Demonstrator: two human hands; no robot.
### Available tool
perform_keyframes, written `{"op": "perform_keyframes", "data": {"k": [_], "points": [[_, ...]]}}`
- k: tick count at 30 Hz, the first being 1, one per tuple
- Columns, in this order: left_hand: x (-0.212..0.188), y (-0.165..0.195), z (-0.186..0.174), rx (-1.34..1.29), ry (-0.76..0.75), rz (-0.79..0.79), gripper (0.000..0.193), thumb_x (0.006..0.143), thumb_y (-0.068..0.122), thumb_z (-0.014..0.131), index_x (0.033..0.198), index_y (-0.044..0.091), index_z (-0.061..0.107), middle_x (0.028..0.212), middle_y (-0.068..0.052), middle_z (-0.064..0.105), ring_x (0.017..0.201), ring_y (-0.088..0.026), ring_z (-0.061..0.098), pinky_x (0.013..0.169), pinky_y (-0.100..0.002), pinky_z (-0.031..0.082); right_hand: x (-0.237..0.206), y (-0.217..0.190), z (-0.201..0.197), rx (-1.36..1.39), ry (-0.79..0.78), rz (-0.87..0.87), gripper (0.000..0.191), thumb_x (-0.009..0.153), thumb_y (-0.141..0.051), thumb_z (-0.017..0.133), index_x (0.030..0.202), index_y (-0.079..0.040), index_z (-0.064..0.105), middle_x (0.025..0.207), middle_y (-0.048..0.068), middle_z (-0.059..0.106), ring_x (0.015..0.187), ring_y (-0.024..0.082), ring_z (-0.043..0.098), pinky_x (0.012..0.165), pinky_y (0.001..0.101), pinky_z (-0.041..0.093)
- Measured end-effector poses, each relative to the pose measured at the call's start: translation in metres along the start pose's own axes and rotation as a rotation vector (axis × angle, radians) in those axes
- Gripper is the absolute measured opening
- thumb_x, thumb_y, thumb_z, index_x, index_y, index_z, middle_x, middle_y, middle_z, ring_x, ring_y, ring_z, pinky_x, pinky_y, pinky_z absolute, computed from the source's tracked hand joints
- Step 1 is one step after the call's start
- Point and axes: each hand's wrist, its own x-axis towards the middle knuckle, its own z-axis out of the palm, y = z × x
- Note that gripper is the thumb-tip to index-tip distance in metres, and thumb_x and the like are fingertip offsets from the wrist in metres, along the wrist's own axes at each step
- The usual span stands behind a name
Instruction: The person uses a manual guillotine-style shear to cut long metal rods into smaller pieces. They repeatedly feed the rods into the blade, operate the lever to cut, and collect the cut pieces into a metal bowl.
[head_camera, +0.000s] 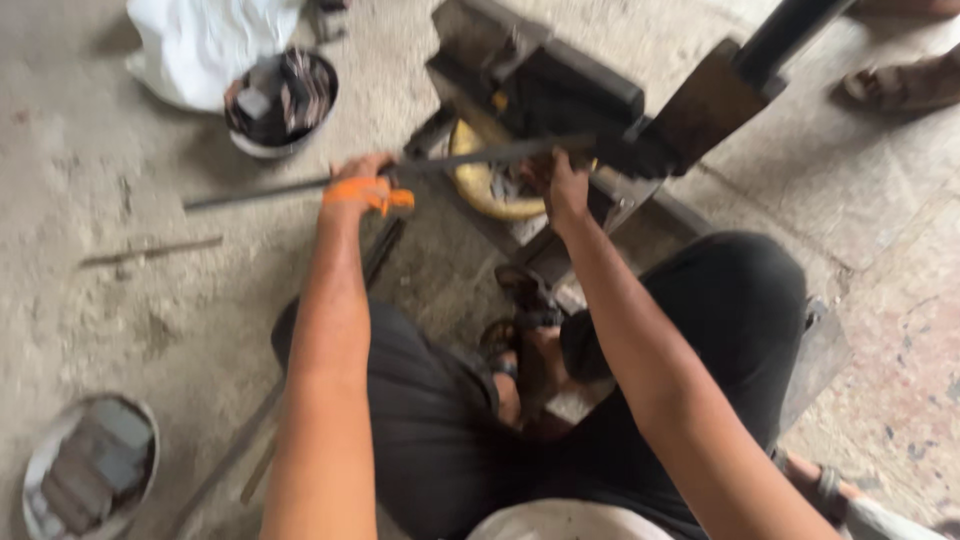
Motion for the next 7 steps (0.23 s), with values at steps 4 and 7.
{"op": "perform_keyframes", "data": {"k": [4,7], "points": [[0.001,0.001,-0.005,0.064,0.002,-0.055,0.038,0.079,0.036,0.084,0.114,0.027,0.074,0.114,-0.007,0.074,0.117,-0.030,0.065,0.105,-0.052,0.040,-0.007,0.016,-0.013,-0.013,0.039,0.009,0.029,0.109,-0.020,0.045,0.122,0.005,0.051,0.104,0.024,0.073,0.089,0.034,0.076,0.077,0.0425,0.065],[-0.002,0.010,-0.017,0.079,-0.130,-0.093,0.047,0.076,0.041,0.088,0.118,0.027,0.073,0.119,-0.008,0.073,0.118,-0.030,0.066,0.105,-0.045,0.044,-0.015,0.020,-0.017,-0.034,0.098,-0.002,0.034,0.110,-0.025,0.042,0.126,0.004,0.051,0.102,0.024,0.072,0.086,0.033,0.076,0.074,0.0426,0.064]]}}
